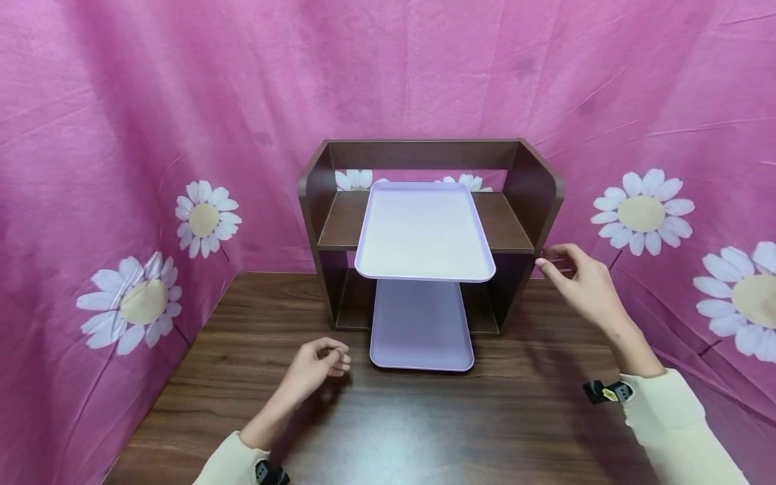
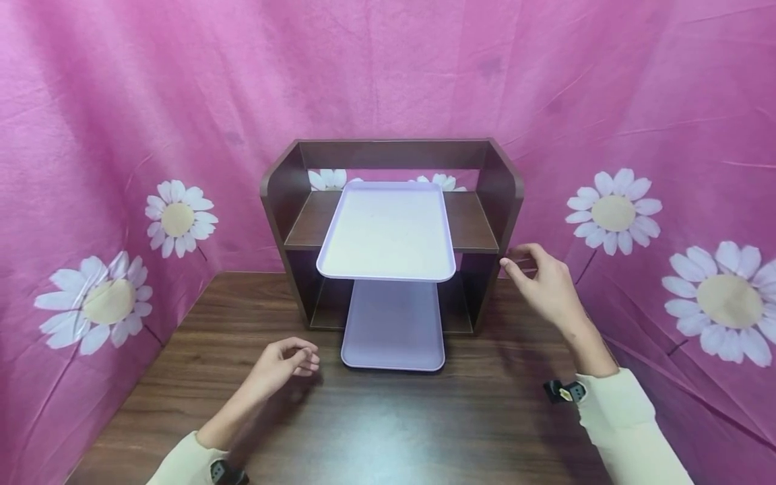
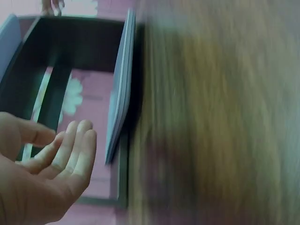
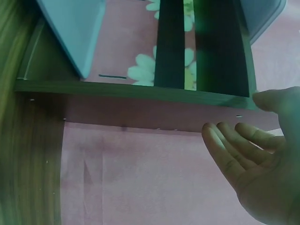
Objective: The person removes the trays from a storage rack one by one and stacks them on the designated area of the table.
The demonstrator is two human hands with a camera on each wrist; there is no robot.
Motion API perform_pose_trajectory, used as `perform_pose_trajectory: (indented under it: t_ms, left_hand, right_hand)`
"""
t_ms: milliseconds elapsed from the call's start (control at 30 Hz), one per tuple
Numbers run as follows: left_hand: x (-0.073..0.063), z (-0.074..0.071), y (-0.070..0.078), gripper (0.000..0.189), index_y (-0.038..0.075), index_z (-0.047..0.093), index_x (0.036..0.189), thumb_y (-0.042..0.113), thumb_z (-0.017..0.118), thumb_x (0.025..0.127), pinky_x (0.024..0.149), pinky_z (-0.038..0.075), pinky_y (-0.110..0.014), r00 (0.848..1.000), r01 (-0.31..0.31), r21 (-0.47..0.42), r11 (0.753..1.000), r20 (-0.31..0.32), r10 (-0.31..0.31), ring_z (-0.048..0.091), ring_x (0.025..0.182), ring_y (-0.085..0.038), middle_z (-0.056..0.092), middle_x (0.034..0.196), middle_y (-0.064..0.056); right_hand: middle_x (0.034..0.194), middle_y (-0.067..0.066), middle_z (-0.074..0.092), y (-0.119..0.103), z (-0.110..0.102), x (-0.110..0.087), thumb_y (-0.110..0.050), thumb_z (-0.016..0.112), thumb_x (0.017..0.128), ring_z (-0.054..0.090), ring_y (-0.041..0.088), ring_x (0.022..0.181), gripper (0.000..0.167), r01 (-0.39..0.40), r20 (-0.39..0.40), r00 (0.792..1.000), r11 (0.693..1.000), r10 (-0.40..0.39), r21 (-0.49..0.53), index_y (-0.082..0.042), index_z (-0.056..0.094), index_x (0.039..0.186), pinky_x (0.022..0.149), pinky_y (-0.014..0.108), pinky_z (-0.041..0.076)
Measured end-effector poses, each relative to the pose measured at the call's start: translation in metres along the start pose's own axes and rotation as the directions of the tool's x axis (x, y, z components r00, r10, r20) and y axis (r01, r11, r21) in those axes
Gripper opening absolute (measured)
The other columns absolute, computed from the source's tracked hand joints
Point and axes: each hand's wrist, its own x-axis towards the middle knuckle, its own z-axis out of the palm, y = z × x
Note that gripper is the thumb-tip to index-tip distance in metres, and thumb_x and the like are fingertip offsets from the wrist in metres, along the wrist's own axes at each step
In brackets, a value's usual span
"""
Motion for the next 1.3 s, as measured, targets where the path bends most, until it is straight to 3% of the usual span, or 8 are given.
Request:
perform_pose_trajectory:
  t_ms: [133, 233, 300, 367, 600, 833, 1033, 1300]
  left_hand:
    - [-0.004, 0.015, 0.002, 0.024, -0.019, 0.062, 0.117, 0.001, 0.056, 0.105, 0.076, 0.068, -0.034, 0.998, 0.067, -0.096, 0.993, 0.023, -0.065, 0.076, 0.078, -0.019, 0.076, 0.091, -0.019]
    - [-0.006, 0.025, 0.002, 0.024, -0.017, 0.063, 0.115, 0.003, 0.054, 0.105, 0.072, 0.066, -0.031, 0.995, 0.096, -0.131, 0.987, 0.034, -0.092, 0.073, 0.074, -0.016, 0.076, 0.088, -0.014]
    - [-0.007, 0.032, 0.001, 0.025, -0.016, 0.064, 0.115, 0.004, 0.053, 0.104, 0.071, 0.066, -0.031, 0.993, 0.110, -0.156, 0.982, 0.049, -0.103, 0.073, 0.073, -0.016, 0.074, 0.087, -0.011]
    - [-0.006, 0.037, 0.001, 0.027, -0.017, 0.063, 0.117, 0.005, 0.053, 0.103, 0.072, 0.066, -0.031, 0.990, 0.133, -0.192, 0.972, 0.075, -0.120, 0.072, 0.074, -0.015, 0.073, 0.087, -0.009]
    - [-0.006, 0.055, 0.001, 0.035, -0.019, 0.056, 0.125, 0.006, 0.053, 0.101, 0.083, 0.066, -0.032, 0.966, 0.236, -0.335, 0.912, 0.182, -0.183, 0.073, 0.084, -0.016, 0.071, 0.095, -0.008]
    - [-0.005, 0.075, -0.002, 0.038, -0.019, 0.051, 0.130, 0.008, 0.050, 0.104, 0.101, 0.063, -0.043, 0.949, 0.299, -0.454, 0.839, 0.232, -0.213, 0.076, 0.107, -0.029, 0.069, 0.126, -0.034]
    - [-0.006, 0.086, -0.003, 0.025, -0.009, 0.058, 0.117, 0.008, 0.051, 0.101, 0.107, 0.059, -0.047, 0.932, 0.358, -0.520, 0.775, 0.248, -0.264, 0.072, 0.118, -0.037, 0.065, 0.133, -0.038]
    - [-0.010, 0.098, -0.012, 0.016, -0.005, 0.054, 0.108, 0.008, 0.047, 0.102, 0.115, 0.052, -0.056, 0.907, 0.414, -0.545, 0.729, 0.317, -0.279, 0.061, 0.133, -0.053, 0.054, 0.142, -0.046]
  right_hand:
    - [0.123, 0.025, 0.074, -0.005, -0.002, 0.004, -0.039, 0.071, 0.103, 0.055, -0.022, 0.090, 0.049, -0.052, 0.033, 0.998, 0.999, 0.052, -0.011, -0.003, 0.063, 0.136, 0.072, -0.001, 0.042]
    - [0.127, 0.028, 0.072, -0.007, -0.003, 0.007, -0.041, 0.072, 0.102, 0.074, 0.009, 0.100, 0.057, -0.072, 0.065, 0.995, 0.997, 0.072, -0.009, -0.002, 0.059, 0.141, 0.072, -0.001, 0.041]
    - [0.130, 0.031, 0.070, -0.008, -0.003, 0.010, -0.041, 0.071, 0.102, 0.076, 0.034, 0.109, 0.062, -0.076, 0.086, 0.993, 0.997, 0.076, -0.001, 0.001, 0.055, 0.145, 0.073, -0.003, 0.040]
    - [0.133, 0.032, 0.068, -0.008, -0.004, 0.011, -0.041, 0.071, 0.103, 0.071, 0.049, 0.117, 0.065, -0.081, 0.106, 0.991, 0.997, 0.079, 0.010, 0.002, 0.052, 0.147, 0.074, -0.004, 0.039]
    - [0.140, 0.030, 0.065, -0.007, -0.004, 0.019, -0.044, 0.072, 0.102, 0.067, 0.048, 0.125, 0.067, -0.103, 0.141, 0.985, 0.995, 0.099, 0.018, -0.001, 0.051, 0.148, 0.076, -0.003, 0.039]
    - [0.137, 0.030, 0.066, -0.008, -0.001, 0.024, -0.042, 0.073, 0.101, 0.066, 0.049, 0.126, 0.066, -0.087, 0.157, 0.984, 0.996, 0.080, 0.036, -0.002, 0.051, 0.148, 0.077, -0.002, 0.040]
    - [0.135, 0.031, 0.066, -0.011, 0.003, 0.027, -0.044, 0.073, 0.101, 0.066, 0.049, 0.125, 0.067, -0.081, 0.154, 0.985, 0.996, 0.075, 0.030, -0.001, 0.050, 0.148, 0.075, -0.003, 0.039]
    - [0.138, 0.034, 0.065, -0.012, 0.008, 0.028, -0.045, 0.071, 0.102, 0.067, 0.051, 0.125, 0.066, -0.086, 0.118, 0.990, 0.996, 0.082, 0.027, 0.000, 0.051, 0.146, 0.075, 0.000, 0.038]
